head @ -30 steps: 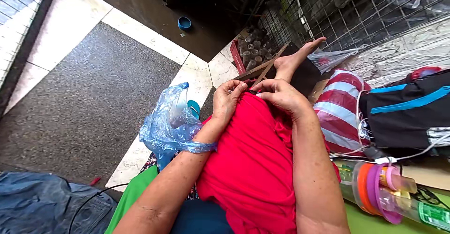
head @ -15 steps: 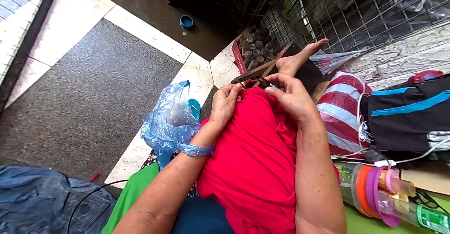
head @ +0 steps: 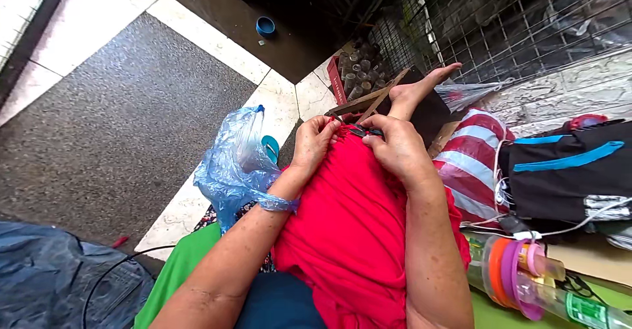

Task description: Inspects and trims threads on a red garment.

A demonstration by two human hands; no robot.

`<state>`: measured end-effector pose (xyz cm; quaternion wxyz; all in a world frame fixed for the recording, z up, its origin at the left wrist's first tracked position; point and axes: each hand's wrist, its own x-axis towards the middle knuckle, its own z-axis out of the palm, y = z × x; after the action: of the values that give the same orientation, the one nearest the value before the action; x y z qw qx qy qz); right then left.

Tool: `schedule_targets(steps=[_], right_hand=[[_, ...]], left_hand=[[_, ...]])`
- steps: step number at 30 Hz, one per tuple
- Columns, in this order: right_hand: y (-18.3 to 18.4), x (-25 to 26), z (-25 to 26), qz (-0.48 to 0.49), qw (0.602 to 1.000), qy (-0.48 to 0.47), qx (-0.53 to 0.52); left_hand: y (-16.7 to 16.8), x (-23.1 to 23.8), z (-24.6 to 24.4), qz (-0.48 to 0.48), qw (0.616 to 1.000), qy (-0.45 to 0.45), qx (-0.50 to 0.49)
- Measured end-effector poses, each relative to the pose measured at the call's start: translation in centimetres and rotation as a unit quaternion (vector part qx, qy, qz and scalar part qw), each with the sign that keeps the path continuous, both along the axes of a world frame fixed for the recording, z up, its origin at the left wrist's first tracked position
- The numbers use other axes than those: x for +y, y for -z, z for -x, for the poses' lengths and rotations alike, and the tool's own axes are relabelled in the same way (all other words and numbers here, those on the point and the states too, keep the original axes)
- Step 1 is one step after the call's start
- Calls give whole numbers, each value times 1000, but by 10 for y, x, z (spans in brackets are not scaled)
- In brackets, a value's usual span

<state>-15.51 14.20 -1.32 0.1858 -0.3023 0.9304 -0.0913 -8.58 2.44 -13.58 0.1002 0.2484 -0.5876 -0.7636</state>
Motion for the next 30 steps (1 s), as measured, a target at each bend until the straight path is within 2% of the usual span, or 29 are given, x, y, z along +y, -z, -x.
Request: schedule_targets(steps=[3,7,15,24,30], right_hand=[[-6,-15,-6,-91,996,-12,16],[-9,-24,-5,-143,990,-18,10],[-12,-45,10,-209,977,-33,-3],[-8,-42,15,-196,975,-102,11],[-11,-56,7,-273,953,-118,50]], left_hand=[[-1,3,0,30,999,-32,4],[1,4,-1,59,997,-52,7],[5,9,1,128,989,-69,22],[5,10,2,123,989,-74,17],[3,10,2,130,989,-73,9]])
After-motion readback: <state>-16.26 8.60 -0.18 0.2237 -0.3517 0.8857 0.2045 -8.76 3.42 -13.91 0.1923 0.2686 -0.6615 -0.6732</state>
